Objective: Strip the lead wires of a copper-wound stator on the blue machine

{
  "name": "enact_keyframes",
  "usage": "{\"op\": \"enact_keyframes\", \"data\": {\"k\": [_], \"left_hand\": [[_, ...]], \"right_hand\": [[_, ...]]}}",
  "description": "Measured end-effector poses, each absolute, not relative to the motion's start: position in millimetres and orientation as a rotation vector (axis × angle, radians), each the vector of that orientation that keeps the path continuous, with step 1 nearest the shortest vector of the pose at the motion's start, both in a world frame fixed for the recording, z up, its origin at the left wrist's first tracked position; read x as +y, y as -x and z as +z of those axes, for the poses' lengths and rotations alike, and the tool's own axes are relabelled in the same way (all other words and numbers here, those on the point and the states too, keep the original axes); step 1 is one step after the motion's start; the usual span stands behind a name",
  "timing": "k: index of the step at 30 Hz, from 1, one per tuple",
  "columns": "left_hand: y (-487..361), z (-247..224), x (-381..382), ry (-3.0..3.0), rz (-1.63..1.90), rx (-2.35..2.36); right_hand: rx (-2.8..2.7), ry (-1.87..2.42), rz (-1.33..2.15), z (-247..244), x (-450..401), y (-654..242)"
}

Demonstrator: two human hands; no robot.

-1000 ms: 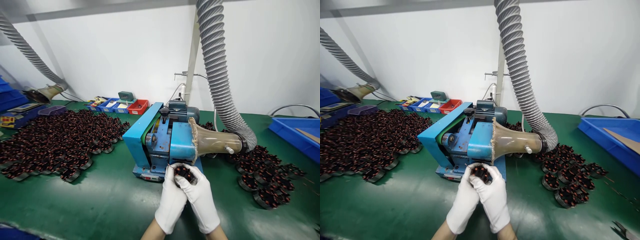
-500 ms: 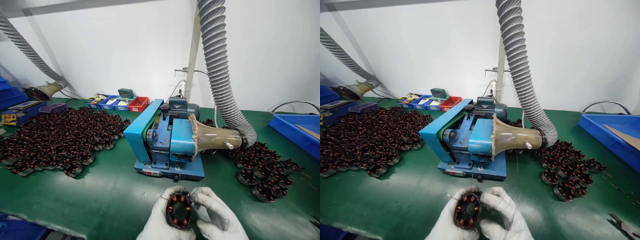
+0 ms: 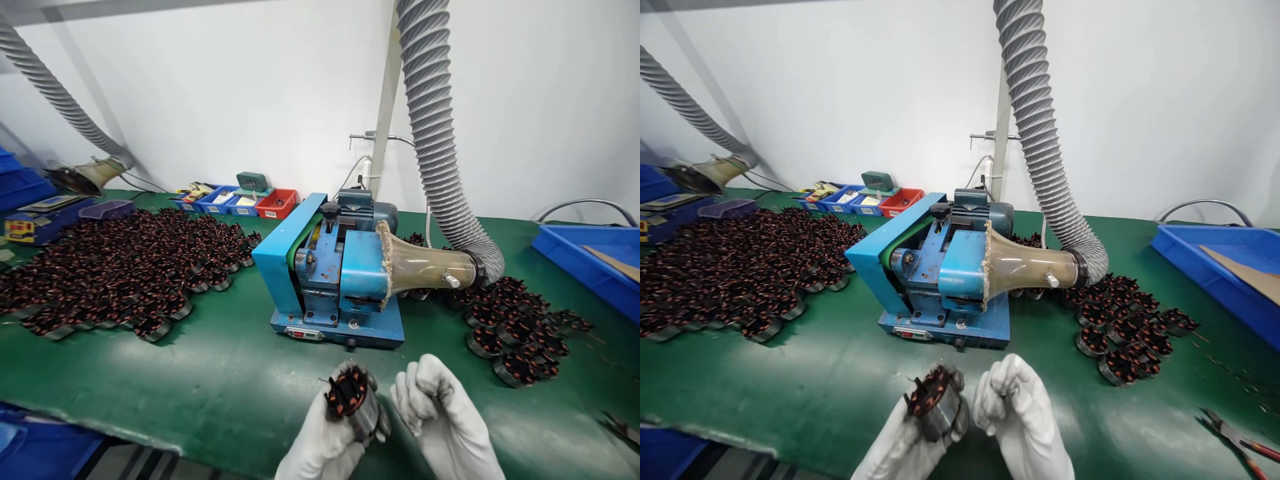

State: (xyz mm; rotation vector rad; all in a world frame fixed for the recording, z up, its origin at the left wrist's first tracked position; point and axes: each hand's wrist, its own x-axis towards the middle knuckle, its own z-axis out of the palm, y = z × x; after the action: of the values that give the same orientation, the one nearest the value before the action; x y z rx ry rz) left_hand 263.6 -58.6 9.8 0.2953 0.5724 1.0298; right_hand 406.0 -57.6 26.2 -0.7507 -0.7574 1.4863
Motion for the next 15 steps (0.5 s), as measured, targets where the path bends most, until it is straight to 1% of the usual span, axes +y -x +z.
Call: {"op": "enact_keyframes", "data": {"k": [4, 7, 9, 11, 12, 13, 15], "left_hand": [[-254.4, 18.1, -68.3, -0.36, 1.138, 0.531], [-256.1, 14.2, -71.1, -0.354, 1.106, 0.669], [-258.1, 9.8, -68.9, -0.325, 1.064, 0.729], [-258.4, 7.0, -64.0, -0.26, 1.029, 0.744], [-257.8, 6.4, -61.1, -0.217, 1.019, 0.747], [-256.9, 6.3, -58.2, -0.177, 1.0, 0.744], [-254.8, 6.7, -53.9, -0.137, 0.957, 0.726]], "right_hand": [[-1.068, 1.149, 1.24, 31.3, -60.5, -401.0], [-1.146, 1.291, 1.228, 40.8, -63.8, -394.7], [-1.08, 1.217, 1.43, 48.2, -64.9, -396.7], [-0.913, 0.986, 1.651, 52.4, -65.0, -403.3], [-0.822, 0.877, 1.704, 52.1, -64.7, -406.7], [-0.752, 0.807, 1.712, 50.0, -64.2, -409.1], [-0.704, 0.81, 1.637, 41.2, -63.0, -409.1]]}}
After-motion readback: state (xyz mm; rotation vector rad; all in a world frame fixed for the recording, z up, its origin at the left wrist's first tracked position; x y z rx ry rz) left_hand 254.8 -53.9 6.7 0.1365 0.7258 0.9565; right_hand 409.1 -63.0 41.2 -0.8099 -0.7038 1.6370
